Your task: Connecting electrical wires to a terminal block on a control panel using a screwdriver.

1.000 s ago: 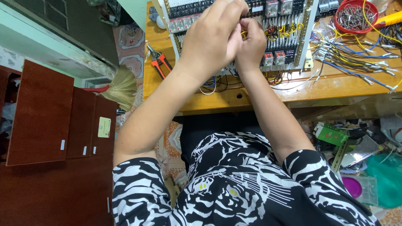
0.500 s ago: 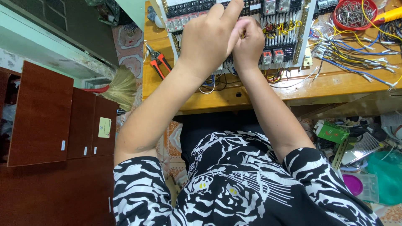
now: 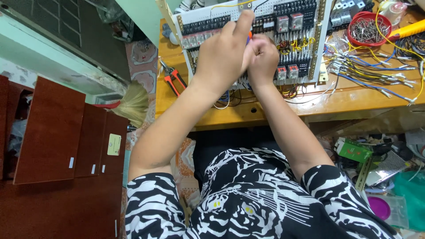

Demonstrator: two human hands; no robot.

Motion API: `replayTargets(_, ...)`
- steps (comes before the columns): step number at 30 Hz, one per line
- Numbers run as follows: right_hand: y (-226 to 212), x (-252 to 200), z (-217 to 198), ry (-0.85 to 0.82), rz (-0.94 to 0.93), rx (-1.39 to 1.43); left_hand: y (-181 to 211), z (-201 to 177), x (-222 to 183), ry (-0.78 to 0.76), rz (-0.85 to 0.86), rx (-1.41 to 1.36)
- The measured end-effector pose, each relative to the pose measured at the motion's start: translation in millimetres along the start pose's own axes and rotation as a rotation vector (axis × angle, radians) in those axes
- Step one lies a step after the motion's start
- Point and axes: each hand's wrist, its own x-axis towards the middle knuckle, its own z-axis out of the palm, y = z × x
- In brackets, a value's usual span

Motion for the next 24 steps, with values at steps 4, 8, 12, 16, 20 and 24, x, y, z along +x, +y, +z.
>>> replayTargets(4, -6.8, 2.7, -4.3, 0.040, -0.100, 0.110, -3.2, -5.5, 5.2, -0.004, 0.122, -0.102)
replayTargets(8, -3.8, 0.8, -2.4, 0.013, -0.087, 0.080, -1.0, -25.0, 12.0, -0.126, 0.212, -0.220)
replayTargets(12, -14.0, 2.0, -7.7, 0.028, -0.079, 0.139, 0.0, 5.3, 7.6, -0.068, 0.110, -0.001)
replayTargets(16, -11.6, -0.8, -7.5, 0.006, -0.011, 0.156, 2.5, 18.6, 8.5, -0.004, 0.111, 0.137)
replayTargets(20, -7.5, 1.7, -5.5, 0.018, -0.101, 0.117, 1.9, 4.9, 14.0, 0.006, 0.214, -0.011)
replayTargets(24, -10.1, -0.5, -9.6, -0.006, -0.104, 0.141, -5.3, 9.9, 16.4, -0.006, 0.280, 0.091)
